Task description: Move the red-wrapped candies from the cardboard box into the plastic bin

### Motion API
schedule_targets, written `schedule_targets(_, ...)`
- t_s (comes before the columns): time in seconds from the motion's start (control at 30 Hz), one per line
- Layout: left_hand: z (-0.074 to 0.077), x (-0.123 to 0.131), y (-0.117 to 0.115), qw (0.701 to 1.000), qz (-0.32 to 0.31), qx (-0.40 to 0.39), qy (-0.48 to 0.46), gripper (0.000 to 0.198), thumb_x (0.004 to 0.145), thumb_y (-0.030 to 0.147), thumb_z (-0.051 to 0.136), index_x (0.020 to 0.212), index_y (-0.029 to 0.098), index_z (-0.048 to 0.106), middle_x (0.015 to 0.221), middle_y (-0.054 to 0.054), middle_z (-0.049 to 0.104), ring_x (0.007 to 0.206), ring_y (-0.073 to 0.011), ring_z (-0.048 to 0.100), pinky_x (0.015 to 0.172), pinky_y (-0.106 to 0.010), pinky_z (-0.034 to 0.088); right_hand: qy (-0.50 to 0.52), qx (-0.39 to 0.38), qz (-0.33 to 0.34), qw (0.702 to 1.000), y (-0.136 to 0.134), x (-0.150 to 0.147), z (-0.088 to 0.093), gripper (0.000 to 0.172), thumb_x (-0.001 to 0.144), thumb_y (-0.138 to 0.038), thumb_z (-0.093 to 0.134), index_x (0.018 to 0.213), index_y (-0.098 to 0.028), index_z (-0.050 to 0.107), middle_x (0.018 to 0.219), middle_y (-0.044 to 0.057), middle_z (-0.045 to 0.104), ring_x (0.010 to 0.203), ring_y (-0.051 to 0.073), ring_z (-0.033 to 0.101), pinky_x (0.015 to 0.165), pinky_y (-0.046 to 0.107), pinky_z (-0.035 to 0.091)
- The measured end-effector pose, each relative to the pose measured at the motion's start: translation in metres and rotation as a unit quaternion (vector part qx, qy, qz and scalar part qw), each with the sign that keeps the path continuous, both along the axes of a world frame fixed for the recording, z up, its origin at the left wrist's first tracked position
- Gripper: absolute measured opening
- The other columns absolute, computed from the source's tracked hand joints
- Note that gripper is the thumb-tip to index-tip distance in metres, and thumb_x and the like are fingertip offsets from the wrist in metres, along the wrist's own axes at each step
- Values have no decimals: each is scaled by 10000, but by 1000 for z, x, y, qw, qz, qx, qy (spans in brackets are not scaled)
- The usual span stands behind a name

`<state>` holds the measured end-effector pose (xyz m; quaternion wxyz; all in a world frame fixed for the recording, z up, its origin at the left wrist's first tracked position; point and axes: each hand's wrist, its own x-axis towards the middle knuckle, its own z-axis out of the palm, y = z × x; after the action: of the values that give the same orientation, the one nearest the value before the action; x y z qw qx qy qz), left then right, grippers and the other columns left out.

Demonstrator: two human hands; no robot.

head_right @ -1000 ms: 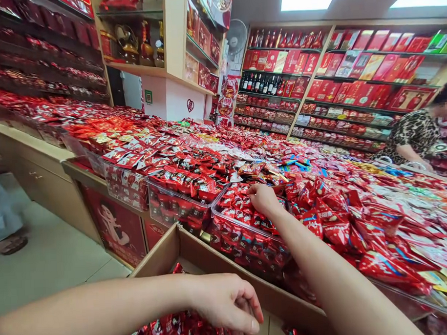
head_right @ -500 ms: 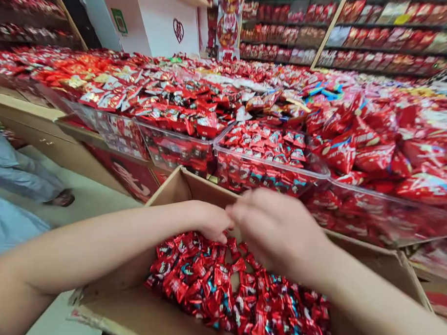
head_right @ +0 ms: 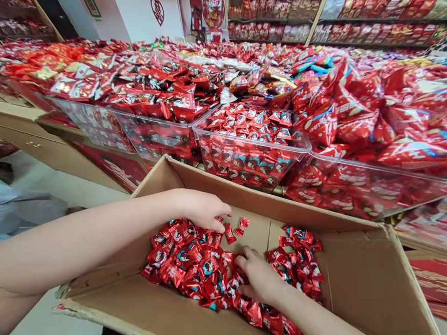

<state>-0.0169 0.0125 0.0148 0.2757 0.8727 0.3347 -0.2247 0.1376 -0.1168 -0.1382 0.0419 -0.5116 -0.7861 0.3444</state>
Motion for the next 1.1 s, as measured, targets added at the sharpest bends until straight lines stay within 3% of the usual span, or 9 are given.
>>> schedule_targets(0.13,-1,0,3,1000,-8,10,17,515,631,357,569,1113,189,504,1034,-115,569,862,-247,531,666,-279,366,106,-49,-12,993,10,-3,6,167,567,-84,543,700,-179,579,923,57,530,803,183,518,714,277,405)
schedule_targets(0.3,-4,-1,4,999,-45,16,-4,497,647,373,552,1114,210,496,960,-89,597,781,-210,542,624,-260,353,157,-64,-85,982,26,5,19,150,691,-207,506,822,-168,569,834,36,598,781,182,539,713,290,410)
schedule_targets(0.37,-4,0,3,998,-50,2,-31,469,639,361,563,1086,229,511,880,-56,612,706,-177,537,579,-239,338,233,-117,-146,954,30,5,30,184,712,-267,508,854,-161,555,784,17,608,724,167,546,674,282,420)
schedule_targets(0.43,-3,2,0,996,-58,-17,-70,413,655,354,552,1049,233,529,822,-34,610,650,-151,523,537,-222,319,329,-174,-204,905,32,2,45,199,690,-285,555,846,-162,561,755,-4,604,686,144,538,661,264,415)
schedule_targets(0.5,-2,4,-3,990,-76,-30,-113,335,687,337,525,999,218,550,786,-23,603,619,-131,509,510,-208,308,390,-202,-226,869,32,-3,61,213,654,-278,606,834,-168,578,759,-15,604,686,131,527,674,254,403)
schedule_targets(0.63,-2,8,-8,982,-92,-27,-163,253,676,288,553,905,180,573,700,0,580,568,-99,482,472,-181,297,412,-205,-228,858,26,-10,82,234,605,-287,653,807,-179,606,764,-10,616,706,145,520,680,265,395)
schedule_targets(1.0,4,4,-17,964,-13,13,-264,311,694,195,442,998,198,509,708,12,576,577,-87,477,511,-164,355,411,-156,-226,869,33,-7,69,280,637,-413,595,691,-141,631,534,-28,469,518,90,363,514,218,322)
schedule_targets(1.1,3,4,-19,960,11,-7,-279,316,686,212,470,1000,216,515,761,9,586,611,-88,495,533,-163,369,426,-184,-237,854,34,-7,66,276,584,-399,641,707,-154,618,556,-21,487,538,101,386,522,222,327)
